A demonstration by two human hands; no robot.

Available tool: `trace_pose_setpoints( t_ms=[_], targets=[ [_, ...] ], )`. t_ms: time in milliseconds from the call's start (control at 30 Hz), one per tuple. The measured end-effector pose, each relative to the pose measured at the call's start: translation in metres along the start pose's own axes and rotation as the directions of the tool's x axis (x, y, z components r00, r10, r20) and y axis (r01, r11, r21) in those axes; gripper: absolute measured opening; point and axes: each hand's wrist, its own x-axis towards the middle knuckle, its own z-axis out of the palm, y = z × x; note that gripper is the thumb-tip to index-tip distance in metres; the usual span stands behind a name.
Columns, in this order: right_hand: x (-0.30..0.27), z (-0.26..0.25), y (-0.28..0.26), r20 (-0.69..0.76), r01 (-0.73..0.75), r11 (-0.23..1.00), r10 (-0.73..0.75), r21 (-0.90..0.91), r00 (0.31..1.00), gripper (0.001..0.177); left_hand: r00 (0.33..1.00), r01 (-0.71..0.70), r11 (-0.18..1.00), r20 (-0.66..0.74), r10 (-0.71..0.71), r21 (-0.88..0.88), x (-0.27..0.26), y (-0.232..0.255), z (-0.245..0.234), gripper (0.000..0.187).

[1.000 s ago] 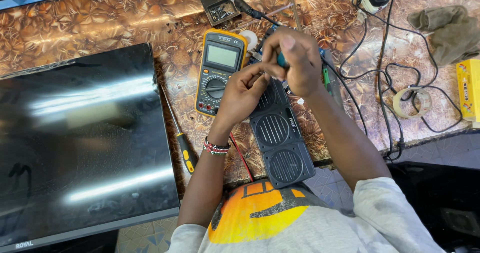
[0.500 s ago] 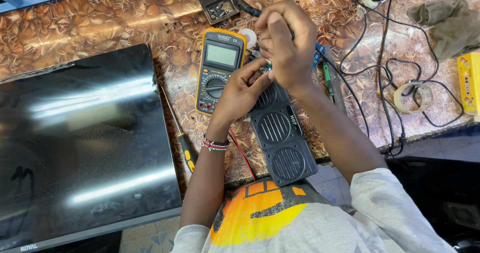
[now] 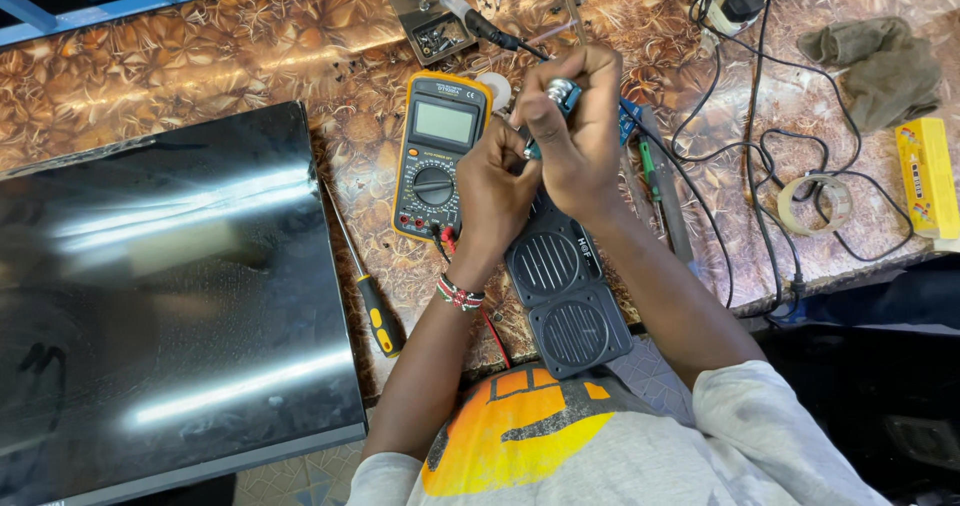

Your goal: The person uses a screwdriver to remove screws from the back of a black speaker unit. They then flip the unit over to reveal the internal components, including a speaker driver and wiring.

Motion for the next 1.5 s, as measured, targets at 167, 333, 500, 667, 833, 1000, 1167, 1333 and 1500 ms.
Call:
trace_pose_setpoints(
  t_ms=[167,333,500,667,833,1000,1167,1333,1500],
  targets=[
    [0.001,-0.021,-0.011,0.018,-0.210,0.977,0.211,-0.022,0.977,0.051,0.981,0.102,0.994,0.170,-0.093,-0.042,0.003,0.011,-0.013,0.028],
    [0.011,-0.026,-0.001,0.085,-0.320,0.897,0.309,0.306,0.947,0.051,0.953,0.139,0.990,0.272,-0.135,0.007,0.003,0.021,-0.024,0.033],
    [0.006,-0.017,0.006,0.000,-0.080,0.977,0.081,0.197,0.997,0.039,0.898,0.170,0.979,0.427,-0.107,-0.114,0.005,0.029,-0.035,0.038],
    [0.008,-0.017,0.016,0.040,-0.155,0.984,0.152,0.084,0.988,0.047,0.946,0.145,0.945,0.320,-0.046,-0.295,0.004,-0.011,-0.019,0.033],
    [0.000,-0.019,0.029,-0.081,-0.111,0.991,0.117,0.076,0.990,0.069,0.988,0.109,0.913,0.143,-0.056,-0.392,0.003,0.003,-0.010,0.032],
    [-0.009,-0.018,0.032,-0.007,0.082,0.984,-0.084,-0.160,0.996,0.041,0.995,0.100,0.985,-0.012,-0.102,-0.139,-0.001,-0.008,0.006,0.025],
    [-0.002,-0.029,0.025,0.005,0.027,0.993,-0.027,-0.116,1.000,0.040,0.995,0.087,0.989,0.061,-0.080,-0.118,0.001,-0.015,0.001,0.018],
    [-0.005,-0.032,0.023,0.033,-0.162,0.987,0.161,0.021,0.986,0.055,0.983,0.021,0.992,0.183,0.002,-0.127,0.000,-0.011,-0.005,0.020],
    [0.002,-0.027,0.039,0.008,0.051,0.989,-0.053,0.140,0.999,0.050,0.942,0.025,0.976,0.333,0.050,-0.216,0.003,0.008,-0.026,0.022]
  ],
)
